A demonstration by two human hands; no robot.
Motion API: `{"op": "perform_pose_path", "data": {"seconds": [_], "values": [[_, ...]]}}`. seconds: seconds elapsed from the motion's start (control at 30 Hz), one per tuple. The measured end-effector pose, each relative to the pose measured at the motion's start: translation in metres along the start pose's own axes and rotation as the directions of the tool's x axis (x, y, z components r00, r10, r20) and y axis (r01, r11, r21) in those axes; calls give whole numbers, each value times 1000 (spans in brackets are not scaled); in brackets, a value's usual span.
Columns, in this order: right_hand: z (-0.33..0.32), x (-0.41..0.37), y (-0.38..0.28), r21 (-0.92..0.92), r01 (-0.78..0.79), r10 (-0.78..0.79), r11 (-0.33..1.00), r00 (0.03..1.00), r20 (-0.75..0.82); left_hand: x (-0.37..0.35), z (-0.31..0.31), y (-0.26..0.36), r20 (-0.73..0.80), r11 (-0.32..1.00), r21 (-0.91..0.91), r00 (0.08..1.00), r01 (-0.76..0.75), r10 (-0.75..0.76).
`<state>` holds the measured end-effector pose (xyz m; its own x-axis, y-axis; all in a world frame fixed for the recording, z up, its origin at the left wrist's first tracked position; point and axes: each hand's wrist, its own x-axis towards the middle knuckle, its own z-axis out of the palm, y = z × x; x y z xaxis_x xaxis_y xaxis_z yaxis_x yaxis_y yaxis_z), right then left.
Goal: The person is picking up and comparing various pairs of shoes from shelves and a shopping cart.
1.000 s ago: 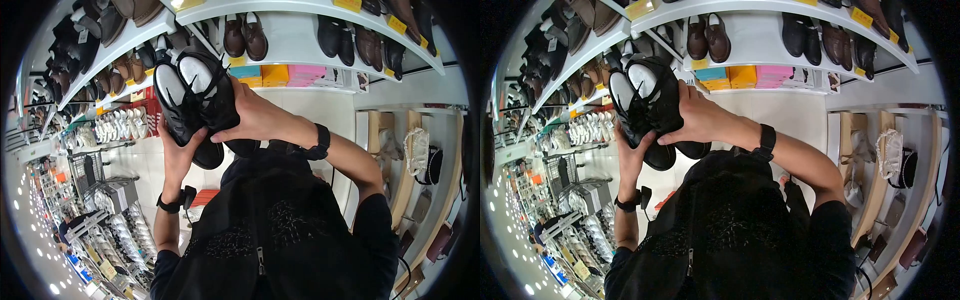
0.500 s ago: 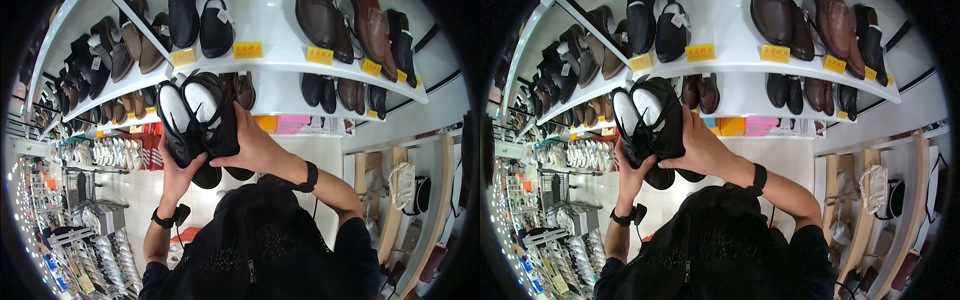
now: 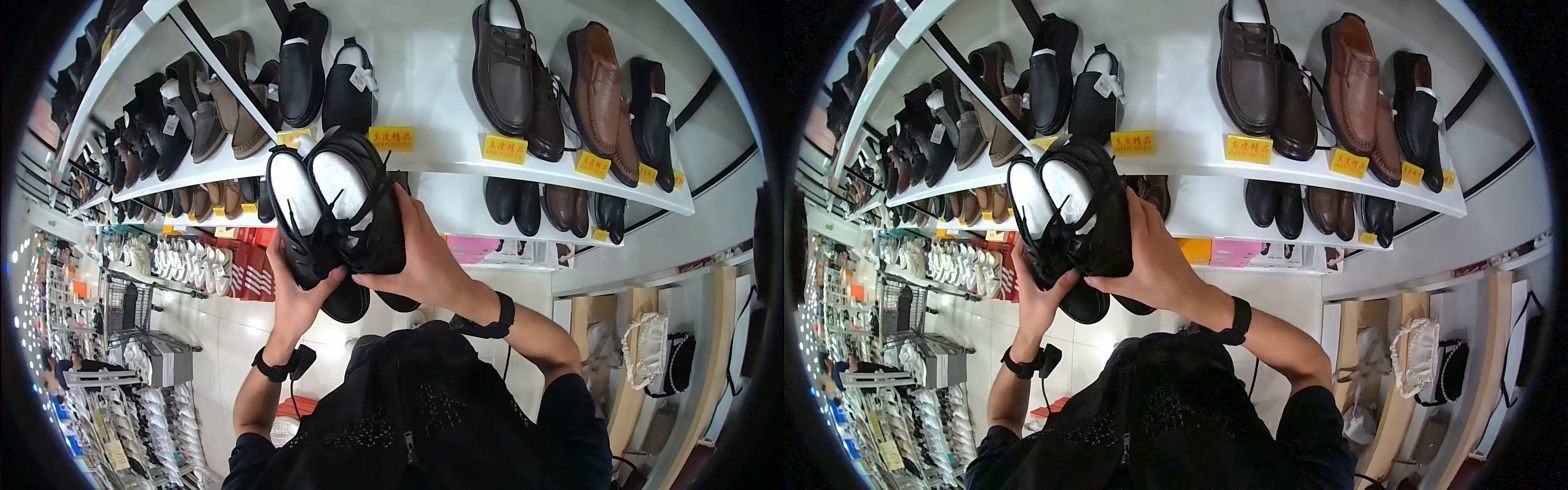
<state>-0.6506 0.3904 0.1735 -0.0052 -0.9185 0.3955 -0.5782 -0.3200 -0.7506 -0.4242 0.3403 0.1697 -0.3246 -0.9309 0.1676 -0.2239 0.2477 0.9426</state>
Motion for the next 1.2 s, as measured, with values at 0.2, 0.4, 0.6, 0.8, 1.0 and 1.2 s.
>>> {"op": "perform_pose_path", "data": {"seconds": [0.2, 0.4, 0.6, 0.8, 1.0, 1.2], "values": [[-9, -2, 3, -46, 26, -29, 999, 997, -67, 11, 3, -4, 96, 998, 38, 994, 41, -45], [-9, -15, 21, -40, 34, -38, 999, 993, -108, 16, 10, 8, 134, 985, 165, 988, 54, -77], [1, -31, 31, -30, 56, -60, 998, 983, -172, 11, 16, 2, 177, 964, 266, 983, -1, -47], [6, -49, 27, 27, 59, -55, 998, 988, -148, -11, 10, -4, 237, 973, 128, 947, 190, -216], [21, -70, 20, 66, 21, -13, 998, 993, -115, -40, -1, -18, 257, 980, 78, 946, 181, -196], [9, -86, 1, 81, -22, 18, 996, 999, 39, -73, -18, -32, 240, 982, 73, 953, 172, -185]]}}
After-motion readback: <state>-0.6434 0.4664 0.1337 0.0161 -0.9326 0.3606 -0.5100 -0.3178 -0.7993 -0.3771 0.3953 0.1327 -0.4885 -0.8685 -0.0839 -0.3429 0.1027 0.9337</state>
